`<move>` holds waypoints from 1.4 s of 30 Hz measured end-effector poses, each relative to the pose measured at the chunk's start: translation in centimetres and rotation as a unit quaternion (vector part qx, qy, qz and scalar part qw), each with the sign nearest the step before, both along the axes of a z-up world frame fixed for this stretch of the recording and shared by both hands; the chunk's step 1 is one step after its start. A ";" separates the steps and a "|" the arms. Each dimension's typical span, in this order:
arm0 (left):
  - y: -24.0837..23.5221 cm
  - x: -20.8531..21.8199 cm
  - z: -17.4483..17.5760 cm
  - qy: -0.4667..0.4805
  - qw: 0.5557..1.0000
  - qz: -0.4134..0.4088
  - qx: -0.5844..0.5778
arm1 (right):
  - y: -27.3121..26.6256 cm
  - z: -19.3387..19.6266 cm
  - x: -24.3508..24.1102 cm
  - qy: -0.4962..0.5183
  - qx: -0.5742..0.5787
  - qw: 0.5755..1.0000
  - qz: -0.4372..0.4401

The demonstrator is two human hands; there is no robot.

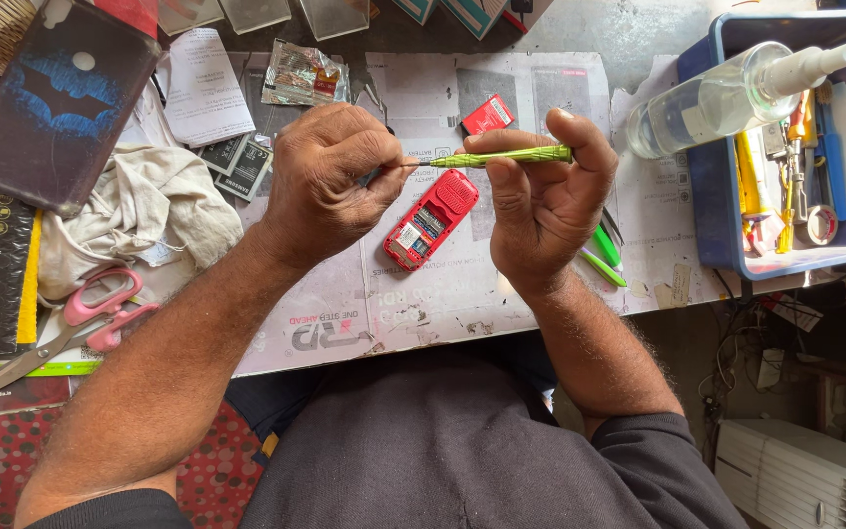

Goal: The person holds a red feature phone, navigates its menu, and removes the back cover and battery. They then use a green screwdriver to unscrew the back cover and place the battery on the table.

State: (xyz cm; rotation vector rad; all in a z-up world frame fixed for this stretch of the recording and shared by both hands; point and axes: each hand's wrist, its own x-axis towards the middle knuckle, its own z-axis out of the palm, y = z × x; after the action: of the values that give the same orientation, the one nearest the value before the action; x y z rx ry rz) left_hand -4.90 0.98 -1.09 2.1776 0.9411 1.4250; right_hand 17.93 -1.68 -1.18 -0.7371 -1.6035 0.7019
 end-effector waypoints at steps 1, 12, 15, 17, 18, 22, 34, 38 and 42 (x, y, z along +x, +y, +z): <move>0.0 0.0 0.0 0.004 1.000 0.002 0.003 | 0.0 0.0 0.0 0.000 0.001 1.000 0.000; -0.1 0.0 0.1 0.043 0.998 0.025 0.028 | 0.1 0.0 -0.3 -0.008 0.001 1.000 -0.006; -0.1 0.0 -0.1 0.044 0.998 0.027 0.027 | 0.1 -0.3 -0.2 0.005 -0.003 1.000 -0.005; 0.1 0.2 -0.4 0.039 0.998 0.031 0.033 | 0.1 -0.7 -0.1 0.014 -0.009 1.000 -0.011; 0.2 0.1 -0.4 0.041 0.998 0.038 0.040 | 0.3 -0.9 -0.2 0.023 -0.009 1.000 -0.013; 0.0 0.2 0.8 0.024 0.998 0.033 0.040 | 0.2 0.1 -0.8 -0.013 0.006 0.999 -0.051; -0.4 0.5 0.8 0.069 0.997 0.042 0.011 | 0.2 0.4 -0.6 -0.011 -0.027 0.999 0.026; -0.4 0.8 0.5 0.072 0.996 0.048 0.003 | 0.0 0.7 -0.8 -0.012 -0.029 0.999 0.027; -0.3 0.9 0.1 0.061 0.997 0.049 -0.008 | -0.1 1.1 -1.0 -0.008 -0.026 1.000 0.015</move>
State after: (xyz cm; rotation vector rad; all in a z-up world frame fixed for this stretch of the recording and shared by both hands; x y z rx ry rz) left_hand -3.98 0.69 -0.96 2.2556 1.1114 1.3340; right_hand 16.94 -1.73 -0.08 -0.7605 -1.6193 0.7636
